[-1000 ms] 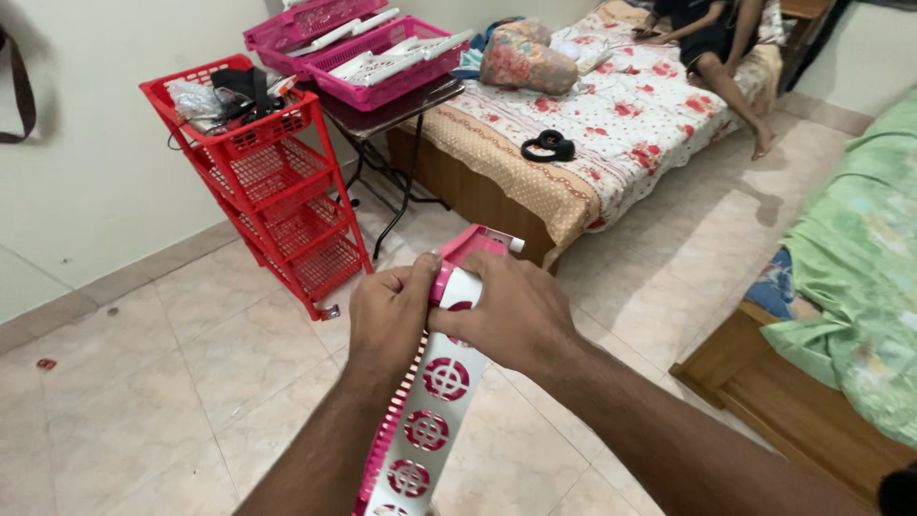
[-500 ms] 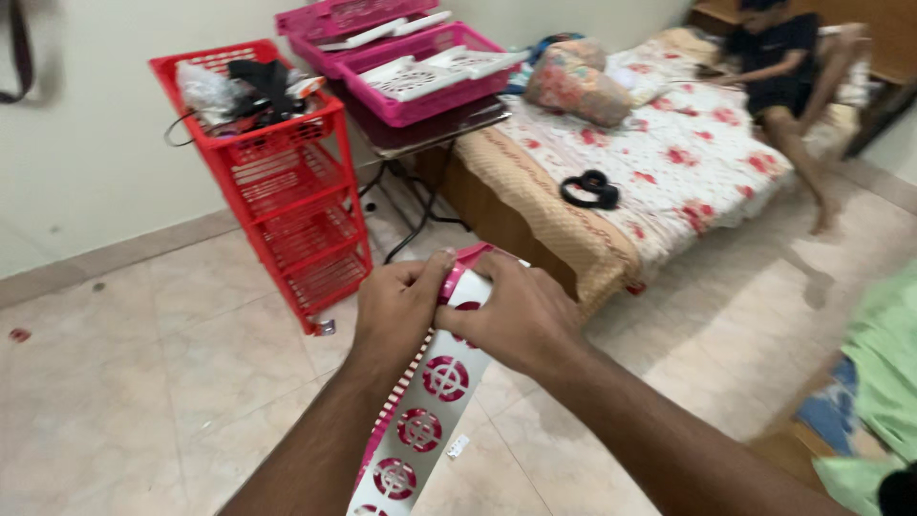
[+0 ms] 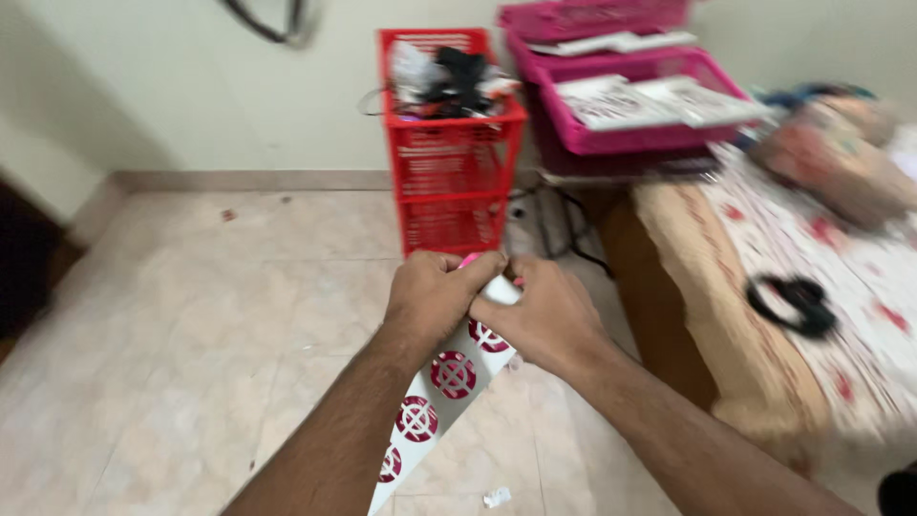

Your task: The person removes items from a pink plastic basket, then inserts white decorative plastic panels into the basket's side slots. The person repeatedly fits and adjusts the panels to secure them in place.

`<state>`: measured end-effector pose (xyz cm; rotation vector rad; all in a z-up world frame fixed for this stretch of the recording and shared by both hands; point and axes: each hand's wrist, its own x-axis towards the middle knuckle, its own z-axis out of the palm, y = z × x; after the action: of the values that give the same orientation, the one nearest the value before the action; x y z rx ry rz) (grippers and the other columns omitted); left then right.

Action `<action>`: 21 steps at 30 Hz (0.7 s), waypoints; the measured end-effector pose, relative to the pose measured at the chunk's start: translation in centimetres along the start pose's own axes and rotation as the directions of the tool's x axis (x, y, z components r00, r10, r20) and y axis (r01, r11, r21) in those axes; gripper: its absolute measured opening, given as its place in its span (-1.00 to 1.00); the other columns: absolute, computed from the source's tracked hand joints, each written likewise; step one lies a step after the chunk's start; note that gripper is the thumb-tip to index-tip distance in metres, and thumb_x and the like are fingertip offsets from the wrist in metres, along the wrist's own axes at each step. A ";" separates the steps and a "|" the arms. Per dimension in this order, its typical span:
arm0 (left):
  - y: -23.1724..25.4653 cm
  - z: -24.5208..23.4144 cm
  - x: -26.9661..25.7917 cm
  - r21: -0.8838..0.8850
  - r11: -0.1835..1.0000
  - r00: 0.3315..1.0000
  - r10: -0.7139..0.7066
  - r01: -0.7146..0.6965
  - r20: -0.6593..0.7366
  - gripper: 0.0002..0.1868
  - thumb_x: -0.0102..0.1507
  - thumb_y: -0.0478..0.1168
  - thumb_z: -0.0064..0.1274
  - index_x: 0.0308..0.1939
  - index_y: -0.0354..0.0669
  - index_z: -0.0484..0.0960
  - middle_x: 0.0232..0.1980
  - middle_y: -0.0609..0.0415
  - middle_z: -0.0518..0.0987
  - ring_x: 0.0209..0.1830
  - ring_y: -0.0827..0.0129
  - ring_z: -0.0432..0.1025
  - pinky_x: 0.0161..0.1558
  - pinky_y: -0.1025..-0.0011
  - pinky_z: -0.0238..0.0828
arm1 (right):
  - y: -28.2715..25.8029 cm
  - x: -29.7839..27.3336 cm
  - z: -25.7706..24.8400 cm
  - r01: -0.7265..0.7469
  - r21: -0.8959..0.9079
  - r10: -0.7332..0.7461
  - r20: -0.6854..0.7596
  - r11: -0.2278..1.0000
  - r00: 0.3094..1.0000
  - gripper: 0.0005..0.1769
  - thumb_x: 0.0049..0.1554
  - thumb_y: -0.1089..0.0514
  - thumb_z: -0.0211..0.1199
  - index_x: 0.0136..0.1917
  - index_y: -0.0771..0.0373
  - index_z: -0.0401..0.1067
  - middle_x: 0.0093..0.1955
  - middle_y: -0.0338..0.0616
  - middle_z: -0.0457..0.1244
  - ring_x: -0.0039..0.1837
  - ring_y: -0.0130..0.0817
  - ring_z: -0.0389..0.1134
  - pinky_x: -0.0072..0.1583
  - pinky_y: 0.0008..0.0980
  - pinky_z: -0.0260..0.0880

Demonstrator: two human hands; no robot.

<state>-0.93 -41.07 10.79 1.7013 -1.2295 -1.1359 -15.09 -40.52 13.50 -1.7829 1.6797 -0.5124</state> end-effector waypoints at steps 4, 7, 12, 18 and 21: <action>0.2 0.3 -0.9 -0.156 0.985 0.981 -0.096 0.070 -0.167 -0.50 0.04 0.14 0.22 -0.30 -0.27 0.84 -0.35 -0.07 0.77 -0.43 0.34 0.66 -0.26 0.38 0.60 | 0.1 2.1 -0.5 0.082 0.146 -0.108 0.181 0.986 0.978 -0.57 -0.11 -0.04 0.37 0.02 0.13 0.61 -0.24 -0.21 0.47 -0.23 -0.42 0.49 -0.16 -0.31 0.48; 0.8 0.8 -1.6 -0.221 0.971 0.953 -0.150 0.092 -0.263 -0.50 0.04 0.13 0.23 -0.28 -0.27 0.83 -0.35 -0.06 0.77 -0.43 0.36 0.65 -0.27 0.37 0.60 | 0.3 3.1 -1.1 0.175 0.279 -0.248 0.251 0.944 0.936 -0.59 -0.13 0.02 0.35 0.01 0.16 0.62 -0.22 -0.24 0.49 -0.21 -0.50 0.49 -0.14 -0.40 0.45; 0.1 1.6 -3.5 -0.351 0.931 0.902 -0.238 0.106 -0.359 -0.47 0.06 0.13 0.24 -0.27 -0.35 0.81 -0.37 -0.10 0.75 -0.47 0.33 0.62 -0.33 0.35 0.59 | 0.7 3.2 -1.3 0.226 0.236 -0.300 0.351 0.945 0.887 -0.61 -0.11 0.05 0.36 -0.02 0.25 0.62 -0.20 -0.18 0.50 -0.18 -0.46 0.51 -0.10 -0.42 0.46; -1.2 1.9 -4.6 -0.400 0.909 0.864 -0.290 0.114 -0.412 -0.49 0.08 0.11 0.26 -0.30 -0.35 0.79 -0.36 -0.11 0.75 -0.48 0.34 0.60 -0.37 0.35 0.55 | 0.7 3.0 -0.5 0.242 0.323 -0.371 0.437 0.915 0.819 -0.62 -0.10 0.10 0.37 -0.02 0.32 0.61 -0.19 -0.14 0.49 -0.18 -0.45 0.49 -0.09 -0.42 0.45; -0.5 1.2 -5.1 -0.302 0.943 0.819 -0.279 0.136 -0.501 -0.50 0.07 0.12 0.24 -0.30 -0.33 0.81 -0.39 -0.10 0.73 -0.50 0.32 0.58 -0.38 0.35 0.53 | 0.9 2.3 -0.7 0.231 0.403 -0.413 0.457 0.886 0.787 -0.62 -0.10 0.11 0.41 -0.03 0.35 0.60 -0.20 -0.13 0.49 -0.20 -0.45 0.49 -0.11 -0.43 0.47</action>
<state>-2.65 -36.08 11.10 1.8133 -0.5286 -0.8019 -15.98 -42.87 13.10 -1.7586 0.8468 -0.3641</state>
